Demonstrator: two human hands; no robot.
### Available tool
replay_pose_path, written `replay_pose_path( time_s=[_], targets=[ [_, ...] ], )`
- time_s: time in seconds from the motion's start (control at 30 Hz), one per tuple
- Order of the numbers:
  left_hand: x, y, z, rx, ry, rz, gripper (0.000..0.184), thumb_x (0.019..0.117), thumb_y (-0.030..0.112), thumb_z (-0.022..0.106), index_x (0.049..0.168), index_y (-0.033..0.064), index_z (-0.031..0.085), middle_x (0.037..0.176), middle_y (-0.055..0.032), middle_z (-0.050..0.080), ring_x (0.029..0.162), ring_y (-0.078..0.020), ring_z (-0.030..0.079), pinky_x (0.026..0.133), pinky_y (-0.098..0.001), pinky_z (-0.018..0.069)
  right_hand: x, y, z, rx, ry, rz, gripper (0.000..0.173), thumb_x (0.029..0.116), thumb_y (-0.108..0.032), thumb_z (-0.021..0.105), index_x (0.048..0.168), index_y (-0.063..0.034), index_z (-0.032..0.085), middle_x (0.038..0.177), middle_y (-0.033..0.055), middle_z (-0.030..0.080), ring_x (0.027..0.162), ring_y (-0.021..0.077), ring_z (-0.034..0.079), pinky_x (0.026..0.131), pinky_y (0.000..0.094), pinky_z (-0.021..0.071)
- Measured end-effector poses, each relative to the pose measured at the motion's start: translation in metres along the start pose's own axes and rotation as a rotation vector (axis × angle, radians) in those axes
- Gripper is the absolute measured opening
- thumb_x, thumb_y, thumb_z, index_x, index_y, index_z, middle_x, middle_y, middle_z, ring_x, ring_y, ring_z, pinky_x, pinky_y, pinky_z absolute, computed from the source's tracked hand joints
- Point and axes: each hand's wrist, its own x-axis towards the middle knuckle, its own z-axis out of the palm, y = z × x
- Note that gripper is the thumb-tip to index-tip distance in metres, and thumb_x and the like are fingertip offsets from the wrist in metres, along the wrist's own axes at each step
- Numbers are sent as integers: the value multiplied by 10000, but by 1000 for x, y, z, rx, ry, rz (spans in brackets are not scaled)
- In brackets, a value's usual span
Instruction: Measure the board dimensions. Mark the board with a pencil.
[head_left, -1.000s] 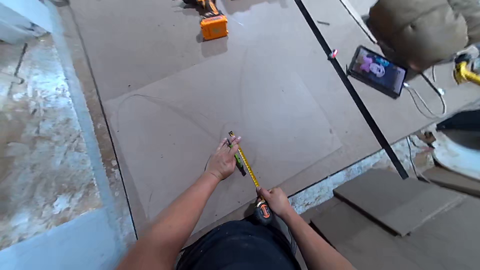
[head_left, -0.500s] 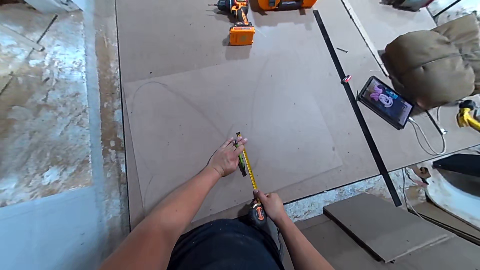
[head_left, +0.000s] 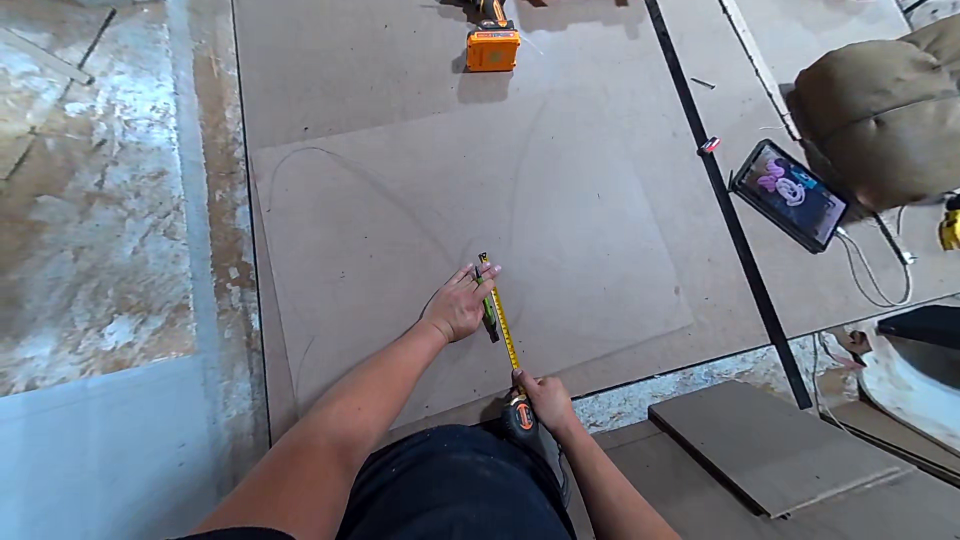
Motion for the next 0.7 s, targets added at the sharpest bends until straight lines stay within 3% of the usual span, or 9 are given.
replay_pose_path(
  time_s=[0.7],
  targets=[
    [1,1,-1,-8,0,-5,387,977,110,446,1309,66,640,1618,-5,435,1534,-174,325,1278,-428,235,-2,-3,-1,-30,8,1,651,977,-704,464,707,-174,729,703,-7,707,686,158,683,683,456,552]
  ],
)
